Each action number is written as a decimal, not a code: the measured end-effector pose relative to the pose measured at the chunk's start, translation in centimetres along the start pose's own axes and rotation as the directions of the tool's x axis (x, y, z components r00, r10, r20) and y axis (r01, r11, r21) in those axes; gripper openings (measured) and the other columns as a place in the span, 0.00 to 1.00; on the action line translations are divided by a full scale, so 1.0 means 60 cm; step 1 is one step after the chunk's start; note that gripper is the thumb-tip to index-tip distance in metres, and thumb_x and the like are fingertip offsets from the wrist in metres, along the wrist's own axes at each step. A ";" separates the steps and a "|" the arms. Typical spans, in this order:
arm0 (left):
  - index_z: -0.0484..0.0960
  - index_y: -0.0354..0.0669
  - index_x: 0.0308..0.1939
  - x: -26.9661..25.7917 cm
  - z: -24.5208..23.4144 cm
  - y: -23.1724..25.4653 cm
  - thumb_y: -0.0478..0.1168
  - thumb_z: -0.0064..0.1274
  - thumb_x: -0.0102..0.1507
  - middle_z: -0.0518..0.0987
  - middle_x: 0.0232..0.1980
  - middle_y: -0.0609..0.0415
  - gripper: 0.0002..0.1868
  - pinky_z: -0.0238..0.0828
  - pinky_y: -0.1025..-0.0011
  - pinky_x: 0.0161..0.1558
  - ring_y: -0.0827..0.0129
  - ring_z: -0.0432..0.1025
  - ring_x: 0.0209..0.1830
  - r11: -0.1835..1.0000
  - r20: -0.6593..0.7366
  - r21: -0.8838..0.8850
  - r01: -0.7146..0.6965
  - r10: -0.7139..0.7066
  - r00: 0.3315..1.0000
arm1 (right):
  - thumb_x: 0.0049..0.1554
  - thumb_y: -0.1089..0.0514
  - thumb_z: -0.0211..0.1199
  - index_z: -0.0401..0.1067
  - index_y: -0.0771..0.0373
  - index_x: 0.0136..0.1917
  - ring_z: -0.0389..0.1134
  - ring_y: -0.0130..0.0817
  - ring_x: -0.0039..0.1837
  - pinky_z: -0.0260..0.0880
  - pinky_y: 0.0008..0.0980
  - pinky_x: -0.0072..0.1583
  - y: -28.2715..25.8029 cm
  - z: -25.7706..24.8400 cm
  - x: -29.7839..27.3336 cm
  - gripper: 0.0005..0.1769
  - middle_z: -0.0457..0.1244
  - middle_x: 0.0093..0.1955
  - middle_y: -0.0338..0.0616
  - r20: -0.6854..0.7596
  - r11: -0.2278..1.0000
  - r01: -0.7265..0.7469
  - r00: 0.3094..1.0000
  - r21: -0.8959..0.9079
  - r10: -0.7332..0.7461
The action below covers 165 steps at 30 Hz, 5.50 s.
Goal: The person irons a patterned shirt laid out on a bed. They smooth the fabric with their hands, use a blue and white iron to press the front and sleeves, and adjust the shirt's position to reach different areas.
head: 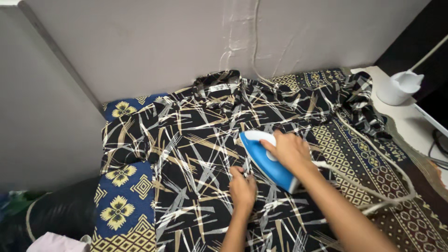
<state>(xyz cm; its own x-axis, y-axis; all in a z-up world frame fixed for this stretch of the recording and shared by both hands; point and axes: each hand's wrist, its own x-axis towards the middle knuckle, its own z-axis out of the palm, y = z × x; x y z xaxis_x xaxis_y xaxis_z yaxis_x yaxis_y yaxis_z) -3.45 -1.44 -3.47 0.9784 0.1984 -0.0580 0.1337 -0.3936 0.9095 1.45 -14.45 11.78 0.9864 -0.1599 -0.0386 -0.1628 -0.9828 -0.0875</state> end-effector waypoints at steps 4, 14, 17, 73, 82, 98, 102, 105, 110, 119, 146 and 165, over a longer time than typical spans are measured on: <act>0.62 0.43 0.50 -0.023 -0.027 0.006 0.33 0.62 0.56 0.78 0.33 0.39 0.26 0.73 0.54 0.41 0.45 0.77 0.33 0.998 0.192 -0.062 0.024 -0.012 0.981 | 0.58 0.28 0.56 0.75 0.60 0.54 0.73 0.56 0.55 0.72 0.54 0.56 -0.040 0.011 0.073 0.34 0.71 0.49 0.58 -0.054 0.999 -0.039 0.998 0.033 0.041; 0.66 0.43 0.47 -0.055 -0.024 -0.040 0.32 0.60 0.58 0.77 0.27 0.47 0.20 0.74 0.61 0.36 0.57 0.76 0.27 0.993 0.320 -0.110 0.034 0.003 0.947 | 0.57 0.28 0.58 0.74 0.60 0.59 0.69 0.57 0.62 0.69 0.55 0.59 -0.044 0.022 0.118 0.35 0.69 0.56 0.59 -0.002 0.998 -0.045 0.999 0.033 0.045; 0.67 0.44 0.46 -0.055 -0.027 -0.060 0.33 0.59 0.59 0.75 0.26 0.48 0.17 0.72 0.60 0.32 0.60 0.74 0.24 0.985 0.358 -0.159 0.069 -0.007 0.934 | 0.58 0.29 0.57 0.74 0.59 0.61 0.70 0.55 0.63 0.70 0.53 0.61 -0.063 0.018 0.144 0.35 0.69 0.58 0.58 0.020 0.997 -0.060 0.998 0.047 0.059; 0.87 0.40 0.41 -0.012 -0.097 -0.004 0.40 0.51 0.62 0.86 0.33 0.49 0.11 0.80 0.65 0.33 0.62 0.80 0.30 0.995 0.751 0.056 -0.077 0.009 0.661 | 0.60 0.30 0.53 0.72 0.60 0.55 0.74 0.56 0.50 0.74 0.54 0.53 0.028 -0.011 -0.160 0.32 0.71 0.44 0.58 0.103 0.990 -0.136 0.985 -0.033 0.139; 0.56 0.49 0.77 0.151 -0.056 0.041 0.66 0.38 0.66 0.47 0.83 0.56 0.41 0.38 0.40 0.74 0.57 0.37 0.82 0.465 0.563 0.634 -0.618 0.270 0.781 | 0.57 0.31 0.56 0.74 0.60 0.54 0.73 0.61 0.48 0.73 0.56 0.51 0.078 -0.005 -0.061 0.31 0.70 0.43 0.62 -0.115 0.998 -0.065 0.991 0.008 0.066; 0.48 0.48 0.78 0.172 -0.079 0.055 0.70 0.36 0.63 0.44 0.82 0.56 0.47 0.29 0.43 0.74 0.55 0.36 0.82 0.470 0.589 0.612 -0.636 0.266 0.763 | 0.57 0.26 0.53 0.75 0.57 0.53 0.74 0.57 0.49 0.74 0.53 0.52 0.108 -0.010 0.103 0.34 0.71 0.43 0.58 -0.065 0.994 -0.071 0.996 -0.081 0.066; 0.50 0.49 0.78 0.169 -0.082 0.067 0.68 0.38 0.62 0.45 0.82 0.57 0.47 0.28 0.44 0.75 0.56 0.35 0.82 0.512 0.600 0.598 -0.616 0.223 0.768 | 0.58 0.27 0.53 0.75 0.58 0.53 0.74 0.57 0.50 0.74 0.53 0.53 0.121 -0.010 0.165 0.33 0.71 0.45 0.59 -0.128 0.994 -0.086 0.989 -0.074 0.076; 0.55 0.48 0.78 0.180 -0.087 0.071 0.67 0.43 0.60 0.49 0.82 0.55 0.48 0.29 0.43 0.73 0.53 0.38 0.82 0.543 0.579 0.565 -0.621 0.276 0.767 | 0.57 0.26 0.54 0.75 0.58 0.54 0.74 0.57 0.51 0.74 0.53 0.53 0.118 -0.013 0.204 0.35 0.71 0.46 0.58 -0.105 0.992 -0.120 0.988 -0.047 0.114; 0.79 0.46 0.54 0.216 -0.057 0.065 0.54 0.51 0.60 0.77 0.61 0.51 0.23 0.51 0.45 0.63 0.52 0.63 0.63 0.710 0.288 0.356 -0.607 0.534 0.795 | 0.57 0.27 0.53 0.74 0.57 0.57 0.74 0.58 0.51 0.74 0.55 0.53 0.112 -0.019 0.220 0.34 0.71 0.46 0.60 -0.052 0.995 -0.085 0.995 -0.043 0.082; 0.85 0.44 0.41 0.511 0.184 0.253 0.36 0.54 0.57 0.83 0.48 0.49 0.10 0.69 0.55 0.54 0.52 0.74 0.54 0.452 0.299 0.486 -0.748 0.718 0.628 | 0.58 0.28 0.53 0.72 0.58 0.57 0.74 0.59 0.49 0.75 0.54 0.52 0.102 -0.037 0.216 0.33 0.70 0.43 0.60 0.041 0.989 -0.132 0.990 -0.068 0.135; 0.87 0.43 0.40 0.697 0.203 0.257 0.30 0.52 0.60 0.84 0.45 0.40 0.10 0.78 0.55 0.50 0.47 0.80 0.49 0.234 0.637 0.477 -0.847 0.573 0.516 | 0.58 0.31 0.56 0.72 0.60 0.55 0.73 0.59 0.52 0.73 0.54 0.53 0.063 -0.029 0.323 0.31 0.70 0.46 0.61 0.022 0.977 -0.211 0.977 0.004 0.211; 0.83 0.46 0.41 0.616 0.080 0.185 0.39 0.53 0.58 0.77 0.46 0.52 0.09 0.69 0.62 0.47 0.59 0.71 0.51 0.088 0.372 0.609 -0.788 0.846 0.382 | 0.56 0.27 0.56 0.75 0.56 0.55 0.74 0.57 0.50 0.74 0.52 0.52 0.042 -0.027 0.366 0.33 0.71 0.42 0.58 -0.040 0.999 0.028 0.999 -0.044 -0.030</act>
<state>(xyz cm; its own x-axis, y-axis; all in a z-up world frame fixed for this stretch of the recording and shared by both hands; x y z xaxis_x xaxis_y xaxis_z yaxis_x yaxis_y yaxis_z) 34.93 -2.80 2.53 0.5453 -0.5910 0.5945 -0.6636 -0.7377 -0.1247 22.72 -20.60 12.32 0.9909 -0.1343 0.0041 -0.1339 -0.9900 -0.0443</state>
